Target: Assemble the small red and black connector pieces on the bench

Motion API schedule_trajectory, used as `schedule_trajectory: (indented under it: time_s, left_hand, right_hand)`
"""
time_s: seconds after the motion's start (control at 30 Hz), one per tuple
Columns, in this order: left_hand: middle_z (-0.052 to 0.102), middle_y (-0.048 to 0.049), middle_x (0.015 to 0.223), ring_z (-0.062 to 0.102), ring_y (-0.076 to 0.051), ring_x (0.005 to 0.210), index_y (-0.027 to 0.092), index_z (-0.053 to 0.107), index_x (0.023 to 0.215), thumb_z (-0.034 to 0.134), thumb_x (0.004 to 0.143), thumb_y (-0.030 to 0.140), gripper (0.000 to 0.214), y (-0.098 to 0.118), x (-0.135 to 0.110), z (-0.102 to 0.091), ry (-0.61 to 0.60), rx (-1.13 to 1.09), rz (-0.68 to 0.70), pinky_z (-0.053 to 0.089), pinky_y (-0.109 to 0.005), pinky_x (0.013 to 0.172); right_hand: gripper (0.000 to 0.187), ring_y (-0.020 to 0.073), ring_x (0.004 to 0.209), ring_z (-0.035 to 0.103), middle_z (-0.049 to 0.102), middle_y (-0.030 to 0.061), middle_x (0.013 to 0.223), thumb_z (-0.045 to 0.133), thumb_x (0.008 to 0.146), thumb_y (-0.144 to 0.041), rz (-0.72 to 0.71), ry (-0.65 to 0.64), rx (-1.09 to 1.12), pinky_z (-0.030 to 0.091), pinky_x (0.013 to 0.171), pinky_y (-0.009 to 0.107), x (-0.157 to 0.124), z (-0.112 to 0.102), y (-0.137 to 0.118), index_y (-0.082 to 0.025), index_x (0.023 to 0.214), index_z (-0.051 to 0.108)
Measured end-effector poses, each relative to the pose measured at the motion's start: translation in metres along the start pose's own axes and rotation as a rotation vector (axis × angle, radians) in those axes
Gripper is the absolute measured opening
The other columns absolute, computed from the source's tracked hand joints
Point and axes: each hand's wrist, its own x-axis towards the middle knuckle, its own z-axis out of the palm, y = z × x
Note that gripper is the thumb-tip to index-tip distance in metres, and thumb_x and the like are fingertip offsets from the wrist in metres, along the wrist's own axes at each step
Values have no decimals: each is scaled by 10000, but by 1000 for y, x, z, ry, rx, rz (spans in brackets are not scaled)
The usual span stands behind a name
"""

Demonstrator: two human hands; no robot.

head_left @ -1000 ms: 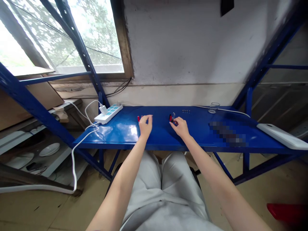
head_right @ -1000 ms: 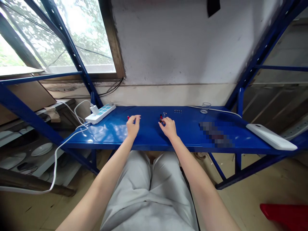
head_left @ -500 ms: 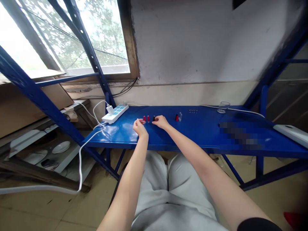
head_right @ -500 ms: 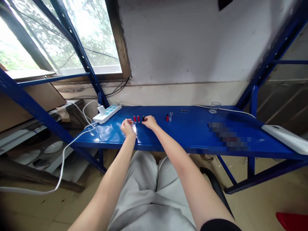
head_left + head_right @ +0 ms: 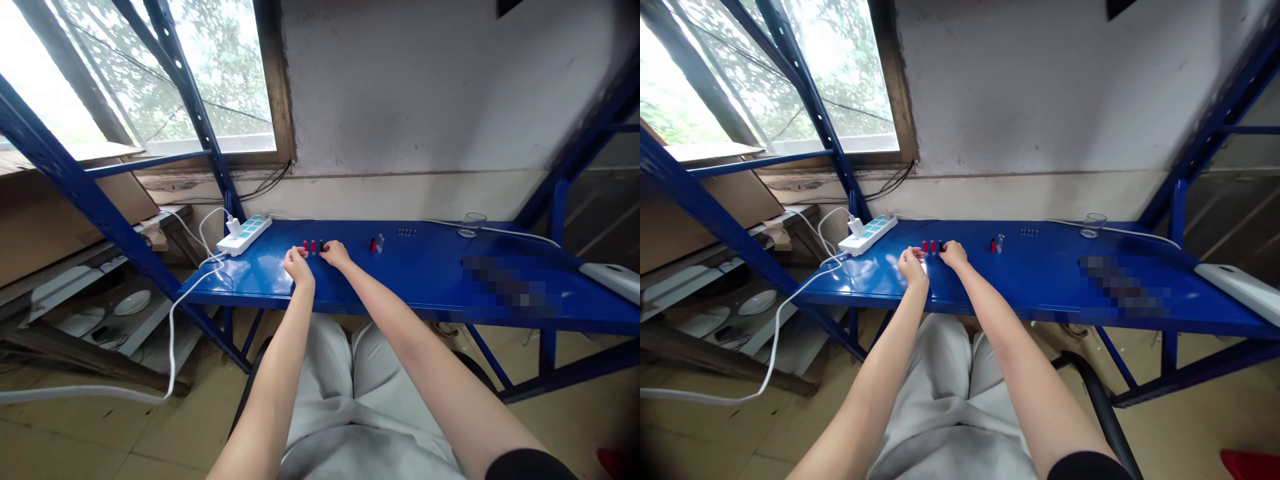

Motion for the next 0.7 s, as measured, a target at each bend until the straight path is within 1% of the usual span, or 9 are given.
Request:
schedule_trajectory:
  time_s: [0.27, 0.4, 0.47, 0.53, 0.6, 0.63, 0.7]
  left_hand:
    - [523, -2, 553, 506, -98, 528, 158, 519, 598, 419, 777, 322, 262, -1, 0, 1, -3, -29, -10, 406, -231, 559]
    - [522, -1, 553, 504, -95, 522, 157, 519, 600, 418, 776, 308, 252, 0, 0, 1, -5, -15, -16, 402, -224, 547]
    - [521, -2, 551, 506, -98, 525, 157, 518, 597, 419, 777, 301, 251, 1, 0, 1, -3, -22, -18, 403, -226, 547]
    - [519, -1, 547, 506, -102, 526, 159, 516, 597, 416, 786, 297, 254, 0, 0, 1, -5, -20, -10, 407, -230, 552]
    - [516, 1, 548, 511, -106, 536, 164, 515, 604, 407, 805, 300, 266, 0, -2, 0, -24, 17, 46, 415, -234, 570]
    - [519, 1, 555, 517, -109, 549, 166, 517, 612, 403, 818, 307, 274, 0, -5, -1, -49, 56, 100, 420, -236, 585]
    - [545, -7, 596, 536, -117, 596, 170, 531, 640, 393, 845, 321, 290, 1, -11, -1, -148, 173, 262, 430, -243, 629]
  right_hand:
    - [159, 209, 855, 631, 686, 79, 899, 634, 704, -258, -7, -15, -16, 424, 643, 243, -1, -1, -1, -186, 843, 664]
    - [287, 208, 881, 618, 674, 87, 934, 651, 690, -261, -29, -34, -45, 426, 684, 246, -3, -7, -1, -164, 960, 632]
    - [331, 200, 863, 612, 670, 90, 920, 644, 697, -245, -64, -38, -55, 425, 695, 249, -7, -13, -1, -145, 1010, 608]
    - [318, 186, 818, 607, 667, 81, 877, 613, 723, -226, -136, -26, -55, 421, 687, 251, -14, -21, 0, -138, 1028, 592]
    - [266, 170, 769, 596, 658, 63, 828, 560, 764, -215, -250, 36, -48, 416, 672, 253, -26, -33, 2, -148, 1021, 584]
    - [235, 163, 753, 588, 649, 56, 817, 529, 790, -220, -330, 93, -41, 414, 667, 253, -33, -40, 5, -158, 1010, 582]
    - [192, 151, 748, 569, 629, 60, 849, 455, 844, -245, -493, 271, -12, 413, 679, 257, -48, -56, 13, -174, 972, 578]
